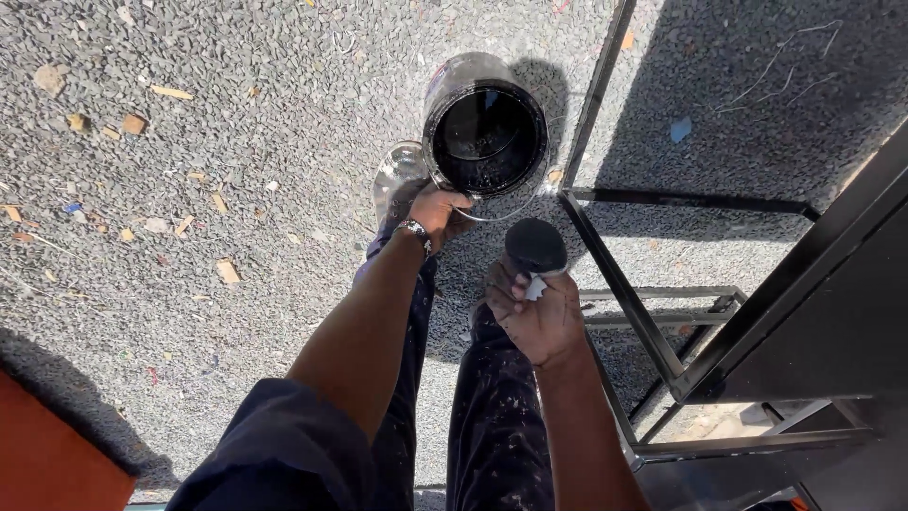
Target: The person applies a black finish to a metal cabinet door using a white cloth, repeatedly dipping the cloth into a paint can. Later, the person pours a clear liquid from a white plastic jug into the paint can.
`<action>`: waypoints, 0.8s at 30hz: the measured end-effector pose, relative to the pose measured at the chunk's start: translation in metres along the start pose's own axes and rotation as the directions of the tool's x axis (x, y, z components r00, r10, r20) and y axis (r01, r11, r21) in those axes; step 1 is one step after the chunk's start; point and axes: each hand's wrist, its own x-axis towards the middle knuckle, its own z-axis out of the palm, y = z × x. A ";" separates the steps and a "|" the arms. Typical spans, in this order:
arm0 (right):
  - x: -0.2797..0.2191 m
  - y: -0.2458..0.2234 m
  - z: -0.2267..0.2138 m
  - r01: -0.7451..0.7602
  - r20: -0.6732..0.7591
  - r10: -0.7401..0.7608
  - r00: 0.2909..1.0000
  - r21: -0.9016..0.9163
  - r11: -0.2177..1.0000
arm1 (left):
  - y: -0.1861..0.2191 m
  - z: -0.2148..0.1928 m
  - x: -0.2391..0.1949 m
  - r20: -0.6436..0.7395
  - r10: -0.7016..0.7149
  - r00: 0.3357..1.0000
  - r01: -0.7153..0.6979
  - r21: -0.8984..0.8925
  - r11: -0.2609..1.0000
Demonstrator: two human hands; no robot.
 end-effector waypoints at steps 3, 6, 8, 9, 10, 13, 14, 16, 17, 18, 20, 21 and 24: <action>0.017 -0.007 0.008 0.171 0.057 -0.162 0.985 -0.402 0.900 | -0.013 0.004 0.016 -0.021 -0.072 0.997 0.068 -0.171 0.983; 0.075 -0.030 -0.013 0.152 -0.118 -0.576 0.809 -0.904 0.399 | 0.002 -0.018 0.007 0.084 -0.440 0.894 0.441 0.015 0.898; 0.121 -0.050 -0.031 0.077 0.185 -0.660 0.728 -0.979 -0.189 | 0.091 0.034 -0.121 0.227 -0.373 0.899 0.402 -0.093 0.911; 0.125 -0.049 -0.022 0.074 0.179 -0.663 0.727 -0.980 -0.184 | 0.076 0.026 -0.104 0.225 -0.379 0.898 0.406 -0.090 0.909; 0.130 -0.049 -0.014 0.011 0.206 -0.617 0.760 -0.953 -0.304 | 0.061 0.018 -0.087 0.316 -0.275 0.908 0.331 -0.138 0.933; 0.148 -0.062 -0.026 -0.235 0.057 -0.544 0.837 -0.861 -0.452 | 0.029 -0.018 -0.029 0.394 -0.265 0.880 0.330 -0.106 0.938; 0.152 -0.071 -0.036 -0.407 -0.123 -0.518 0.846 -0.776 -0.482 | 0.019 -0.028 -0.008 0.373 -0.360 0.855 0.397 -0.025 0.917; 0.122 -0.049 -0.004 -0.379 -0.125 -0.552 0.825 -0.846 -0.375 | -0.018 -0.016 -0.027 0.265 -0.196 0.944 0.235 -0.123 0.964; 0.111 -0.043 0.018 -0.319 -0.110 -0.576 0.810 -0.907 -0.274 | -0.027 -0.006 -0.030 0.132 -0.008 0.991 0.035 -0.202 0.979; 0.096 -0.040 0.029 -0.322 -0.101 -0.600 0.794 -0.906 -0.273 | -0.033 0.005 -0.029 0.161 -0.007 0.987 0.038 -0.193 0.981; 0.072 -0.028 0.058 -0.116 -0.046 -0.636 0.771 -0.991 -0.068 | -0.036 0.018 -0.031 0.073 -0.088 0.993 0.104 -0.248 0.963; 0.047 -0.021 0.077 -0.107 -0.036 -0.645 0.764 -0.992 -0.072 | -0.038 0.020 -0.029 0.085 -0.080 0.993 0.099 -0.241 0.965; -0.035 0.006 0.121 0.006 0.056 -0.650 0.758 -0.997 -0.078 | -0.021 0.035 -0.082 -0.068 -0.196 0.978 0.162 -0.338 0.927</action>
